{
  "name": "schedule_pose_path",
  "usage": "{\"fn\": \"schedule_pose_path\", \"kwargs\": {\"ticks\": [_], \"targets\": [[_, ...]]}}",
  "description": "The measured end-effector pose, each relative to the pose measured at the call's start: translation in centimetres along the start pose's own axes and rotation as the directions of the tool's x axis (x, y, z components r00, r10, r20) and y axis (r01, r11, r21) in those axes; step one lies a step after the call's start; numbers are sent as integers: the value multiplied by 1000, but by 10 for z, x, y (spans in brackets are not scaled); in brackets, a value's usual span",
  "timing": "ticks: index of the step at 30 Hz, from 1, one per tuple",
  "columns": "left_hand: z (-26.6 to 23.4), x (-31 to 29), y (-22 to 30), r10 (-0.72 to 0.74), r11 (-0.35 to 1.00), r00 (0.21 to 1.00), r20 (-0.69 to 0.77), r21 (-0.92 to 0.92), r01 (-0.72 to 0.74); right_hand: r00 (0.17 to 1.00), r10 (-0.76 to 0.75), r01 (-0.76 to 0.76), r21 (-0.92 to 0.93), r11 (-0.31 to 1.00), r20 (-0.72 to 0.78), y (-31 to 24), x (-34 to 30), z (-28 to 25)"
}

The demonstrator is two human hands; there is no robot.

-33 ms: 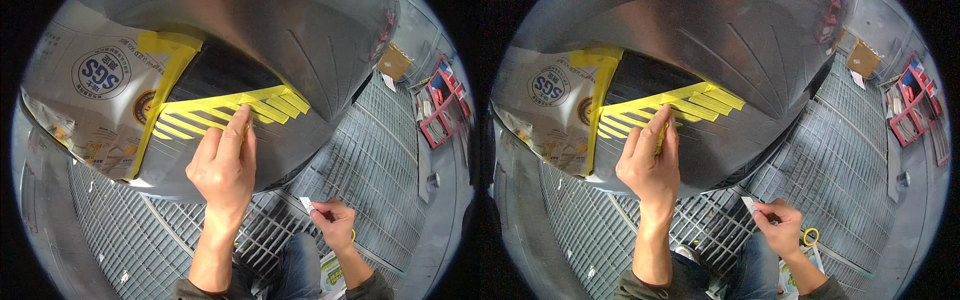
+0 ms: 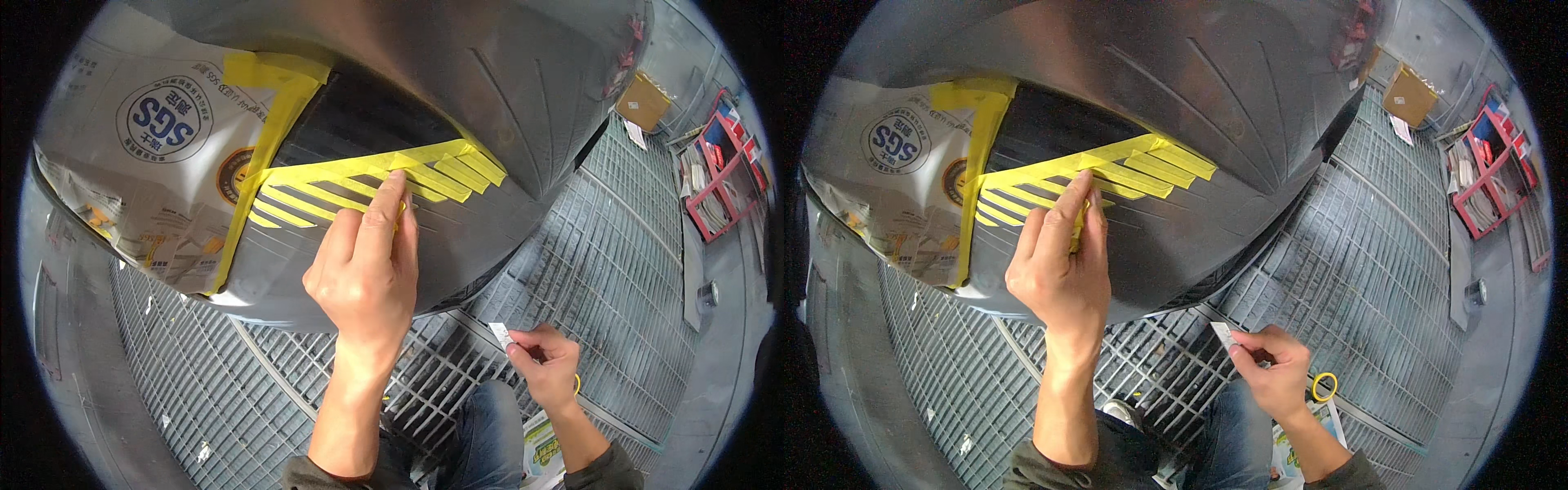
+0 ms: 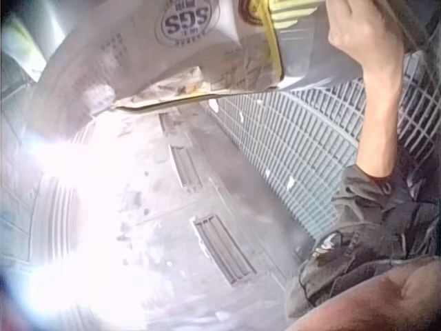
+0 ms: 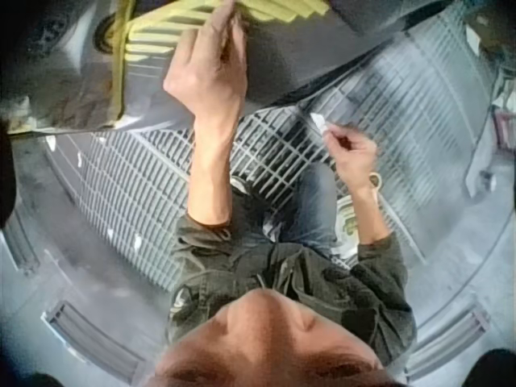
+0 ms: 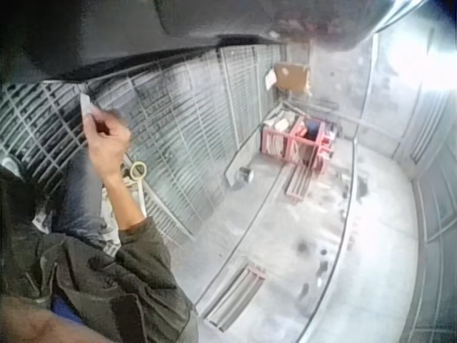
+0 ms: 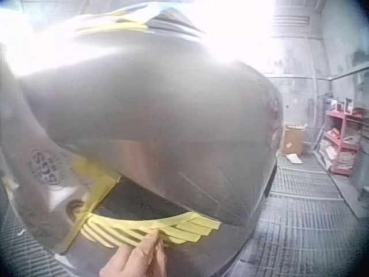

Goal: The person applies multiple strips of yellow masking tape to the lower edge of a car bumper. They then use a small metal scraper to press the tape edges firmly against the curved surface.

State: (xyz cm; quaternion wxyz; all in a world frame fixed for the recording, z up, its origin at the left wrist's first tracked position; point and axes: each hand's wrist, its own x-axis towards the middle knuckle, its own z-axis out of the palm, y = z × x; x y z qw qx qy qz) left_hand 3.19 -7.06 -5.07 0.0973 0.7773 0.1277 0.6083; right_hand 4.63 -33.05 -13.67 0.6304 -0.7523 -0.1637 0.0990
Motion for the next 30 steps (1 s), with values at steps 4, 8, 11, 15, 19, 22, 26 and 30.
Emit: {"fn": "schedule_pose_path", "kwargs": {"ticks": [4, 8, 11, 15, 19, 22, 26, 30], "targets": [[3, -1, 4, -19, 999, 1000, 4, 44, 19, 1000, -24, 24, -29, 999, 12, 9, -3, -4], [7, 0, 6, -54, 998, 998, -12, -19, 54, 1000, 11, -10, -41, 999, 18, 12, -8, -6], [8, 2, 12, -104, 992, 995, 8, -68, 104, 999, 42, -41, -39, 998, 9, 13, -11, -7], [16, -6, 20, -77, 988, 995, 60, -128, 84, 999, 45, -46, -98, 994, -11, 20, -14, -14], [7, -5, 22, -92, 990, 995, 31, -103, 95, 998, 49, -53, -126, 991, -28, 27, -16, -23], [4, -5, 25, -78, 991, 992, 98, -102, 87, 996, 83, -85, -60, 995, -38, 29, -17, -22], [8, -8, 26, 2, 997, 979, 204, -72, 13, 991, 130, -130, -14, 991, -16, 29, -24, -13], [20, -7, 24, 63, 998, 973, 222, -26, -59, 991, 134, -133, 17, 991, -25, 33, -29, -11]]}}
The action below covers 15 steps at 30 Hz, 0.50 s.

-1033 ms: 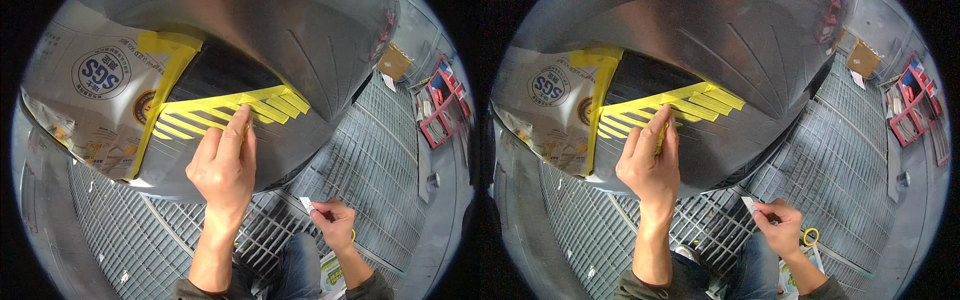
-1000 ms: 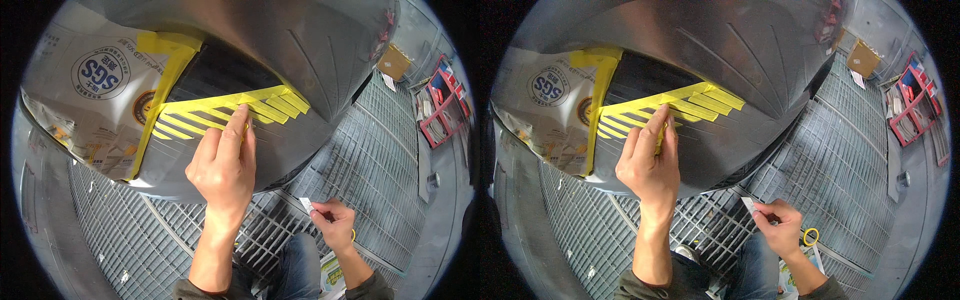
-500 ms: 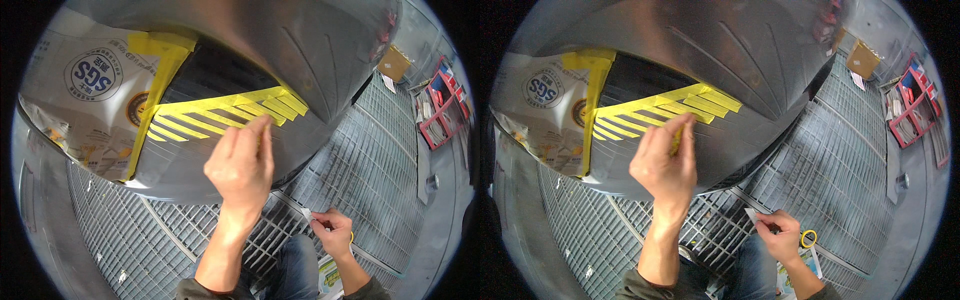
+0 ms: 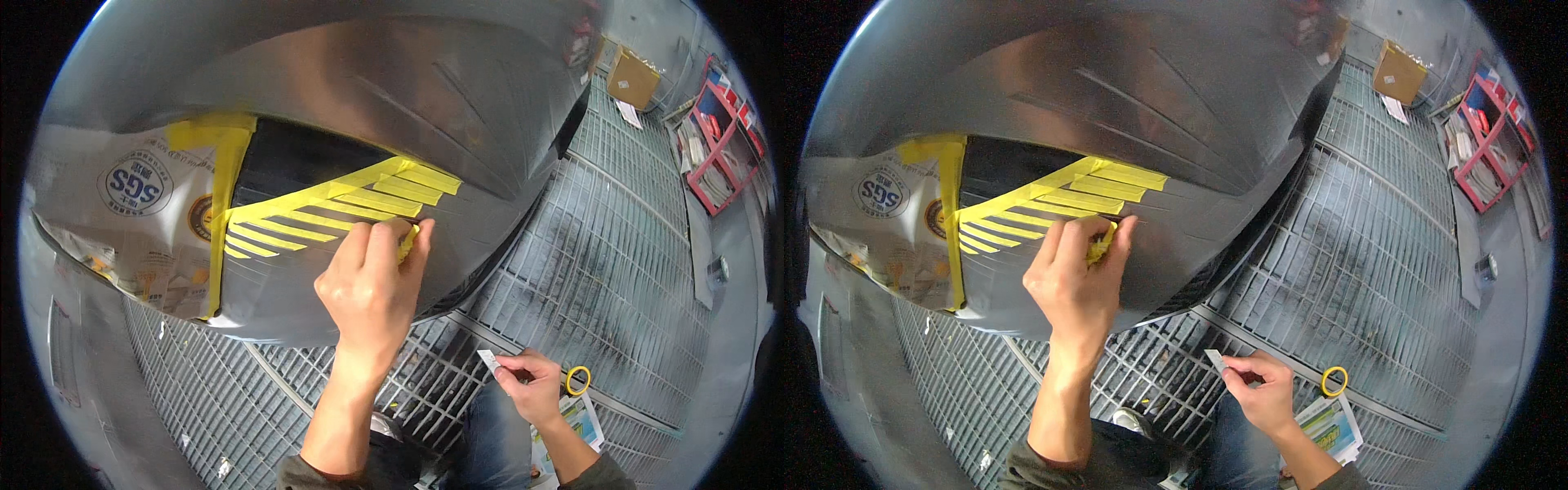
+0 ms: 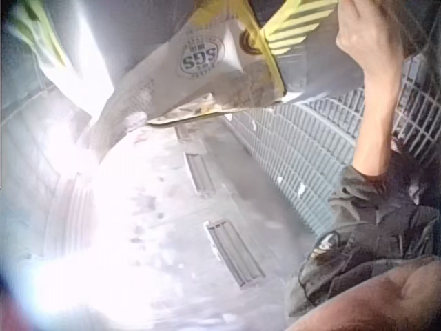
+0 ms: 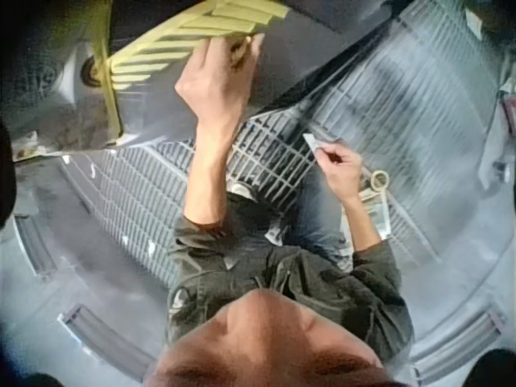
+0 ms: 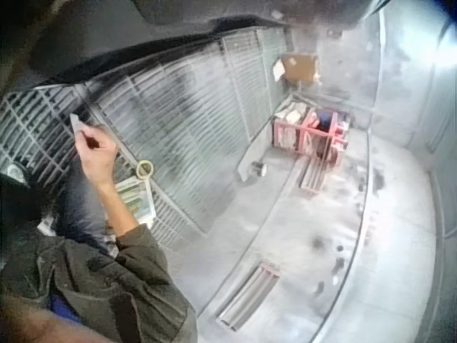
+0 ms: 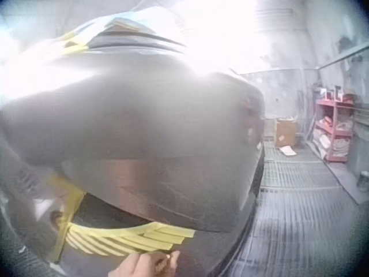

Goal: The person applies multiple strips of yellow masking tape to the lower edge of a car bumper. They then use a small metal scraper to press the tape edges firmly against the curved surface.

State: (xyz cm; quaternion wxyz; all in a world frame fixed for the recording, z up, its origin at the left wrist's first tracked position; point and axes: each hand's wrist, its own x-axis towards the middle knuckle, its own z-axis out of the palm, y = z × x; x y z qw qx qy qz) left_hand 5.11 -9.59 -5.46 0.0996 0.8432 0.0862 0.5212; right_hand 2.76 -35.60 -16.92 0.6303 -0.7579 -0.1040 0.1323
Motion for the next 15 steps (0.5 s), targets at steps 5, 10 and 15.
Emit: {"fn": "schedule_pose_path", "kwargs": {"ticks": [5, 10, 15], "targets": [[1, 8, -2, 67, 996, 998, 12, 63, -68, 1000, 19, -19, -19, 1000, -1, 16, -5, -2], [3, 12, -5, 129, 988, 992, -9, 85, -127, 999, 47, -47, -45, 998, 9, 23, -6, -5], [-8, 10, -9, 161, 983, 987, -7, 87, -160, 998, 69, -69, -32, 997, 7, 33, -8, -8]]}}
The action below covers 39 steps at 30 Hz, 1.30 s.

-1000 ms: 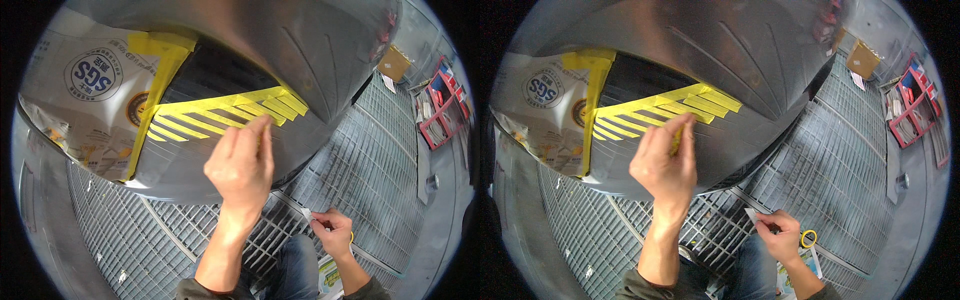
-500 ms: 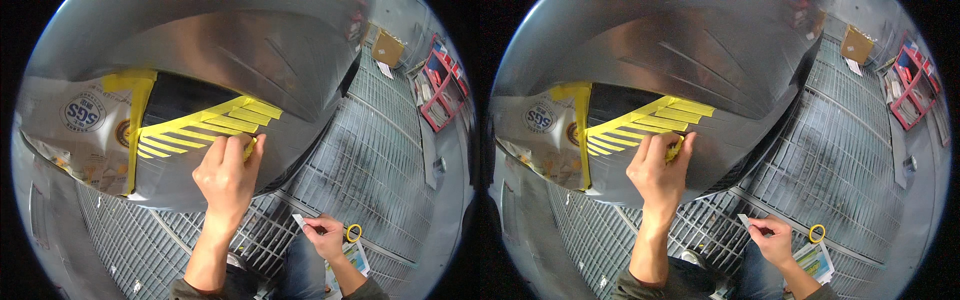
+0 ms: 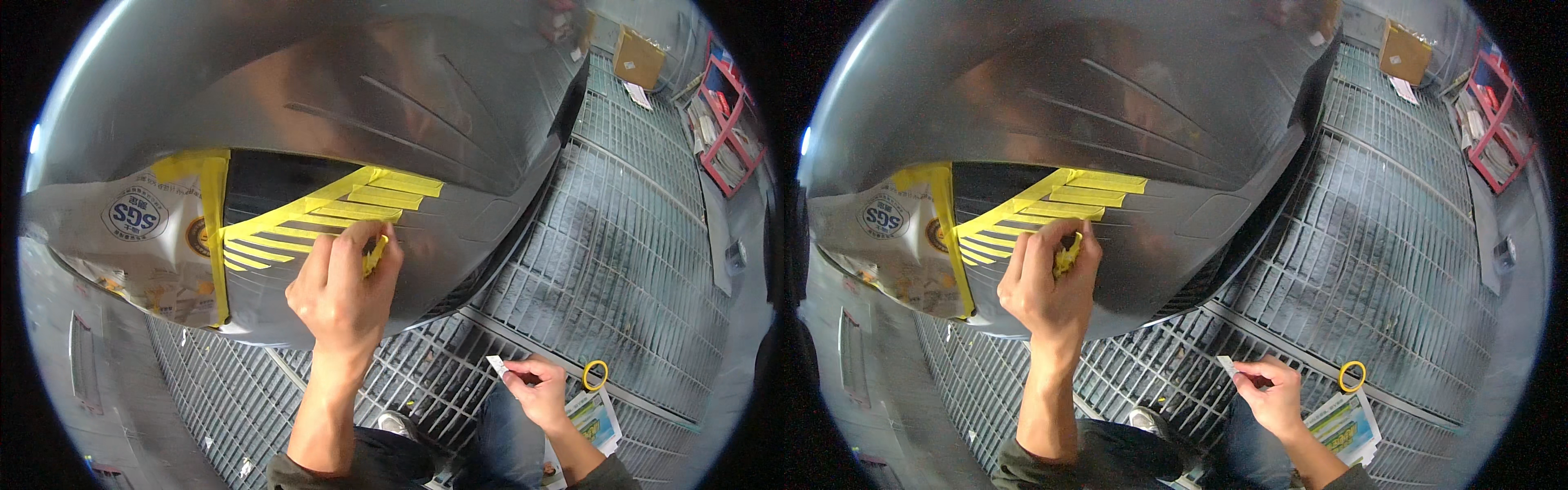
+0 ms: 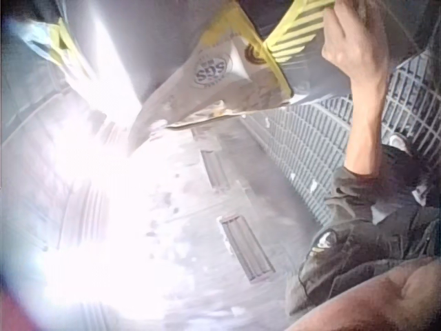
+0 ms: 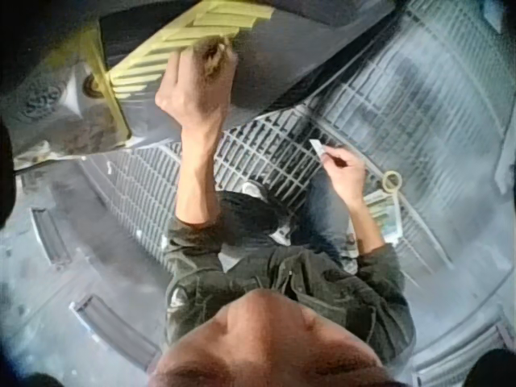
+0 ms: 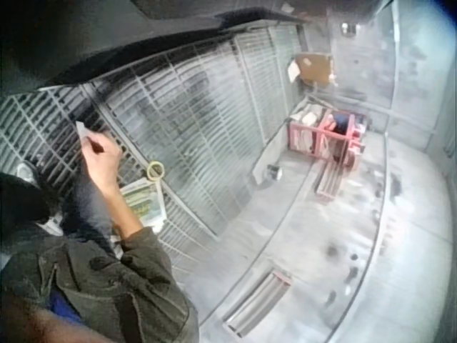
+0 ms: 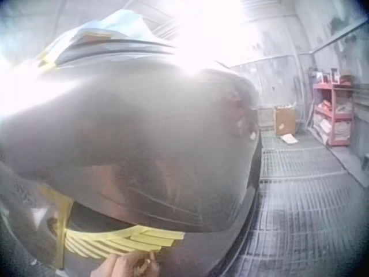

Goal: The person applies multiple strips of yellow masking tape to the lower edge of a car bumper. They then use a small metal scraper to press the tape edges firmly against the curved surface.

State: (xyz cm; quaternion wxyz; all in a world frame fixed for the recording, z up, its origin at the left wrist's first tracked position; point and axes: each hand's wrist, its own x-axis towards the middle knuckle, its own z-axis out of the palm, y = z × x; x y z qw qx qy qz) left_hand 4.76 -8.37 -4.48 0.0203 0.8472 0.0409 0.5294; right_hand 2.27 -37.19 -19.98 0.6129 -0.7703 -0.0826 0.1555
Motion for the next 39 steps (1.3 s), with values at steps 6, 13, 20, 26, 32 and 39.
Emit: {"fn": "schedule_pose_path", "kwargs": {"ticks": [6, 13, 20, 26, 32, 39], "targets": [[3, 3, 6, -14, 999, 995, 103, 38, 11, 999, 44, -45, 41, 998, 11, 10, -3, 3], [12, 7, 17, -131, 991, 988, 79, 28, 129, 1000, 11, -11, 4, 1000, 12, 12, -2, 5], [26, -2, 14, -82, 995, 993, -80, 42, 86, 1000, 5, -5, 13, 1000, 7, 13, 3, 5], [29, -4, 14, -55, 997, 994, -94, 50, 60, 1000, 26, -26, -29, 999, 7, 20, 8, 4], [32, -5, 7, 27, 999, 989, -146, 50, -19, 1000, 12, -12, -8, 1000, -5, 22, 10, 3], [20, -11, -3, 66, 997, 994, -88, -40, -70, 999, 33, -33, -24, 999, 3, 30, 7, -3]]}}
